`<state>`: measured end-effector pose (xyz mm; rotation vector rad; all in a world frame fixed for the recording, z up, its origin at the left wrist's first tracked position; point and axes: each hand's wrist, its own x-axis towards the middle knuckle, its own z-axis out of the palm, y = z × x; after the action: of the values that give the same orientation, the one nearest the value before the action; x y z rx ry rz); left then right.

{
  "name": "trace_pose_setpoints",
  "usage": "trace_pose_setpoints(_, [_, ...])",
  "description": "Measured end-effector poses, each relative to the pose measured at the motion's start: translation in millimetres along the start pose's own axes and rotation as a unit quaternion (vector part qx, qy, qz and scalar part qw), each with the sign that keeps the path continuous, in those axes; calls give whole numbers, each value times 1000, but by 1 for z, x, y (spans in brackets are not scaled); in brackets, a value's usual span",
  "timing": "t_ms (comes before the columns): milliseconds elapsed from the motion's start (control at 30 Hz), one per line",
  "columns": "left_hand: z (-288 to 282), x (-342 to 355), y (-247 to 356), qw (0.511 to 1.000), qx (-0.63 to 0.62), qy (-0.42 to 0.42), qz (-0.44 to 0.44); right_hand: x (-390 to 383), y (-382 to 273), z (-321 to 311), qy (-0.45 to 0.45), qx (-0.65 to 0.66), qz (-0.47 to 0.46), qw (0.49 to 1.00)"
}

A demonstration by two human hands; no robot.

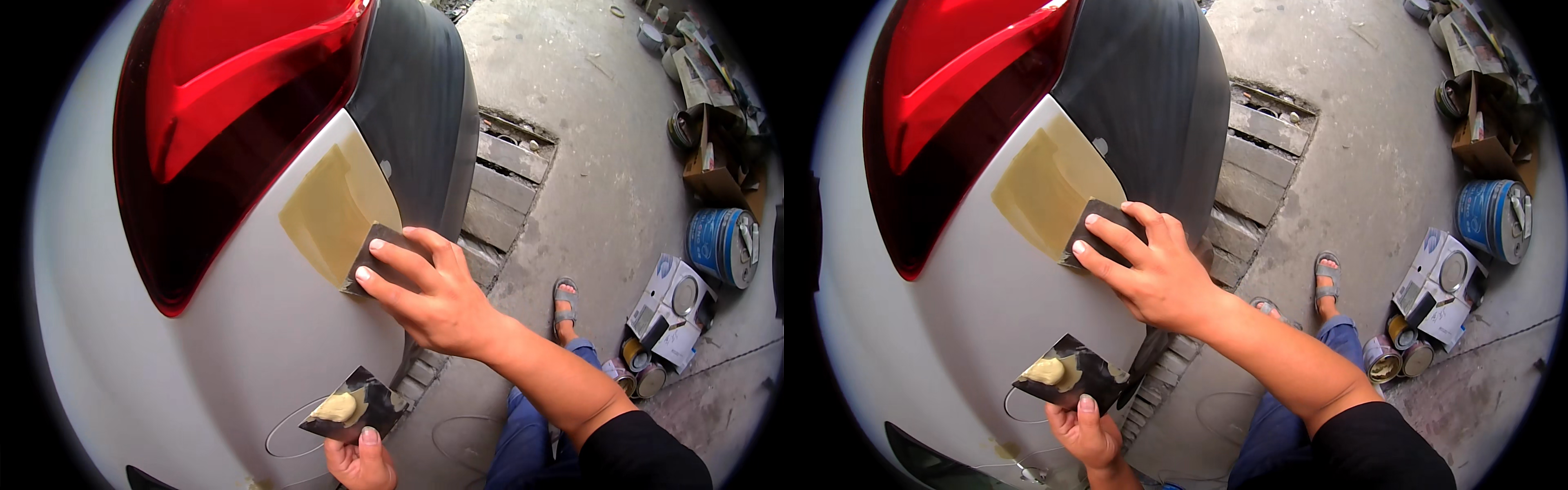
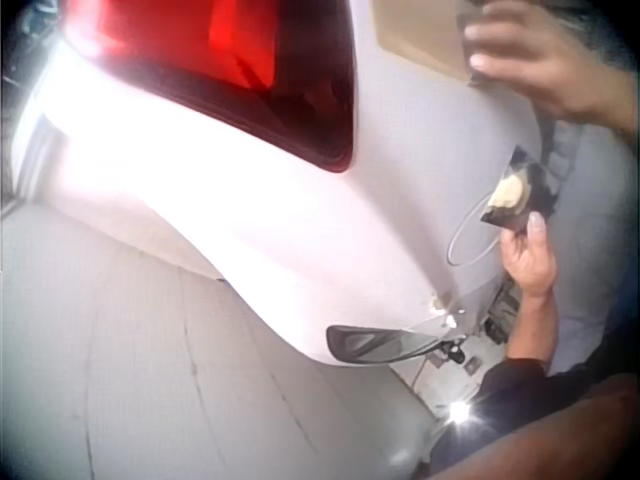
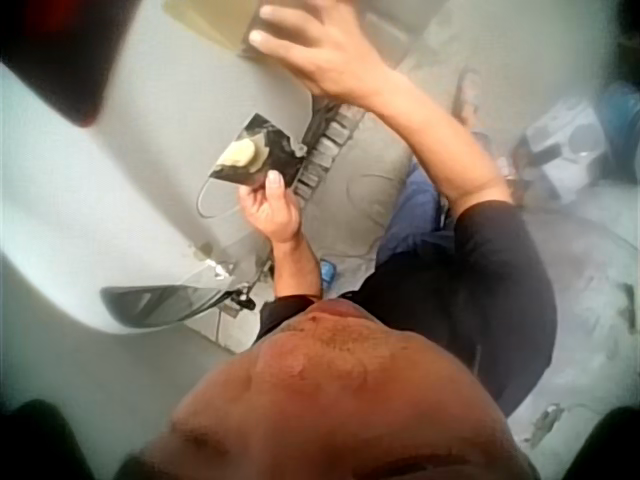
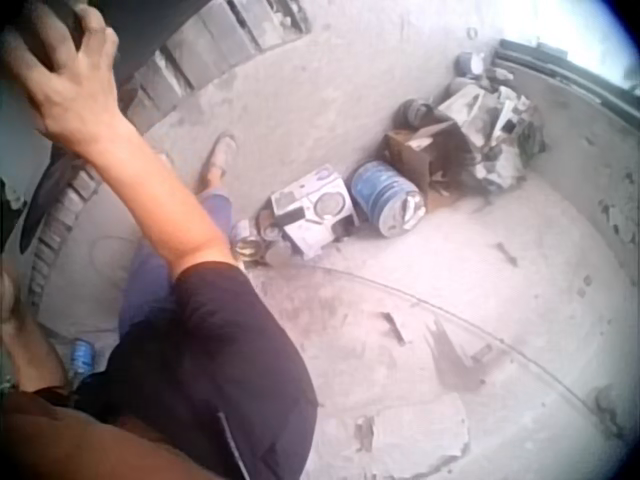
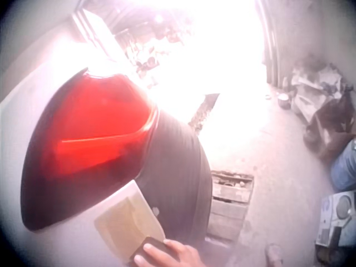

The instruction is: The person scoops a beige paste from a container onto a metal spatula and applies it to a damaged area on the rear side of a white car. They use a second spatula to spread and smooth the filler over the surface near the taillight and fuel cap.

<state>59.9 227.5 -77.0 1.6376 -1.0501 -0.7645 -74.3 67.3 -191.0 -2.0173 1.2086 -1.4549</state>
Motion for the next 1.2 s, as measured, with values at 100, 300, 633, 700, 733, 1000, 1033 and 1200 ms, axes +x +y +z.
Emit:
trace_pose_setpoints(100, [-1, -1, -3, 1000, -10, -9, -7, -13, 2, 8, 1, 14, 9, 1000])
trace_pose_setpoints(300, [1, -2, 0, 1000, -3, -17, -8, -33, 3, 9, -28, 21, 29, 999])
trace_pose_setpoints(633, [-3, -5, 11, 1000, -4, -22, 8, 55, -6, -45, 36, -43, 1, 998])
trace_pose_setpoints(700, [2, -5, 13, 1000, -10, -14, 6, 65, -9, -42, 44, -50, -8, 998])
trace_pose_setpoints(733, [1, -6, 12, 1000, -10, -18, 5, 68, -11, -40, 44, -52, -9, 998])
trace_pose_setpoints(1000, [-2, -6, 6, 999, -19, -29, -7, 30, -10, -13, 15, -39, 0, 999])
trace_pose_setpoints(1033, [0, -6, 6, 999, -21, -23, -10, 23, -10, -15, 1, -36, 4, 999])
trace_pose_setpoints(1200, [7, -8, 11, 1000, -16, -13, -14, 29, -16, -44, -18, -43, 14, 999])
